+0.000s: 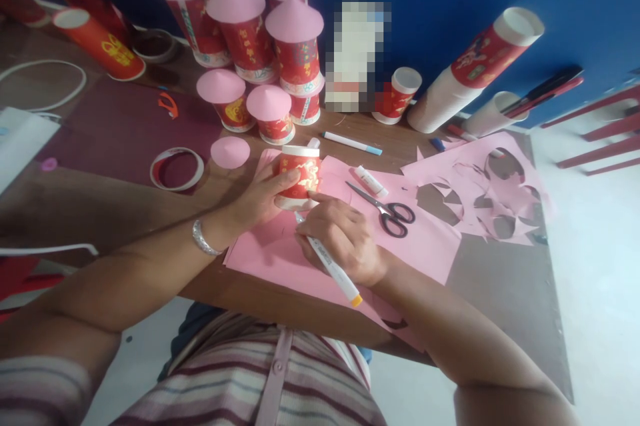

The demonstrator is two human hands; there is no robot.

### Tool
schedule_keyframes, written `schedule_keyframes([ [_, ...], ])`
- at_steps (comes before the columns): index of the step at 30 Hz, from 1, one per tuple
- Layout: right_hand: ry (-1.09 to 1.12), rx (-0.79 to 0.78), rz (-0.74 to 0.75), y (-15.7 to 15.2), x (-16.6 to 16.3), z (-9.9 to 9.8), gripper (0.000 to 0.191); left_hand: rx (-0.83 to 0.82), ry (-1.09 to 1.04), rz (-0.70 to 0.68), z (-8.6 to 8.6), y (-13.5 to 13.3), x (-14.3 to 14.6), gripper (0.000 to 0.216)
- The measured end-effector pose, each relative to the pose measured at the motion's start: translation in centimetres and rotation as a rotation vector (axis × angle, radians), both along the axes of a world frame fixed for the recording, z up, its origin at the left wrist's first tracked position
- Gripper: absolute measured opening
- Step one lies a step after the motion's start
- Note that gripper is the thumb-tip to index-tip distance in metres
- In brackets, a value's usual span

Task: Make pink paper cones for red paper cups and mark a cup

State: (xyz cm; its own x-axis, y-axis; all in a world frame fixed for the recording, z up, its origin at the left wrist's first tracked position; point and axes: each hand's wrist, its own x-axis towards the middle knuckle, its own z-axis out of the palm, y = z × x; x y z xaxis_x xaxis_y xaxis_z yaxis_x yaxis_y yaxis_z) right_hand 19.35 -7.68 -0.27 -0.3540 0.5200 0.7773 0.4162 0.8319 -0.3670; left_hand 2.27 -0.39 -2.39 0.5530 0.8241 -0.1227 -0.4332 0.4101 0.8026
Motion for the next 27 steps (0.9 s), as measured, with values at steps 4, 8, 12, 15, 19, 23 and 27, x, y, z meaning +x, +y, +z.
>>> schedule_keyframes([
  [4, 0.014, -0.009, -0.068, -0.05, 0.22, 0.18, 0.018, 0.023, 0.019, -0.010, -0.17, 0.07, -0.07, 0.036],
  [8, -0.001, -0.047, -0.143, -0.13, 0.42, 0.26, 0.018, 0.038, -0.002, 0.010, -0.20, 0.09, -0.03, 0.033],
  [12, -0.017, -0.049, -0.157, -0.15, 0.45, 0.19, 0.017, 0.024, -0.007, 0.021, -0.06, 0.01, 0.02, 0.032],
  [15, -0.015, -0.048, -0.160, -0.14, 0.47, 0.15, 0.017, 0.024, 0.000, 0.019, 0.04, 0.01, 0.03, 0.033],
  [19, -0.019, -0.055, -0.148, -0.15, 0.55, 0.20, 0.015, 0.017, -0.001, 0.012, 0.05, 0.05, 0.02, 0.033],
  [23, -0.025, -0.060, -0.145, -0.19, 0.62, 0.20, 0.017, 0.012, -0.009, 0.004, 0.03, 0.07, 0.02, 0.033],
  [27, -0.030, -0.059, -0.155, -0.18, 0.58, 0.15, 0.016, 0.021, -0.030, 0.006, 0.06, 0.08, 0.04, 0.029],
])
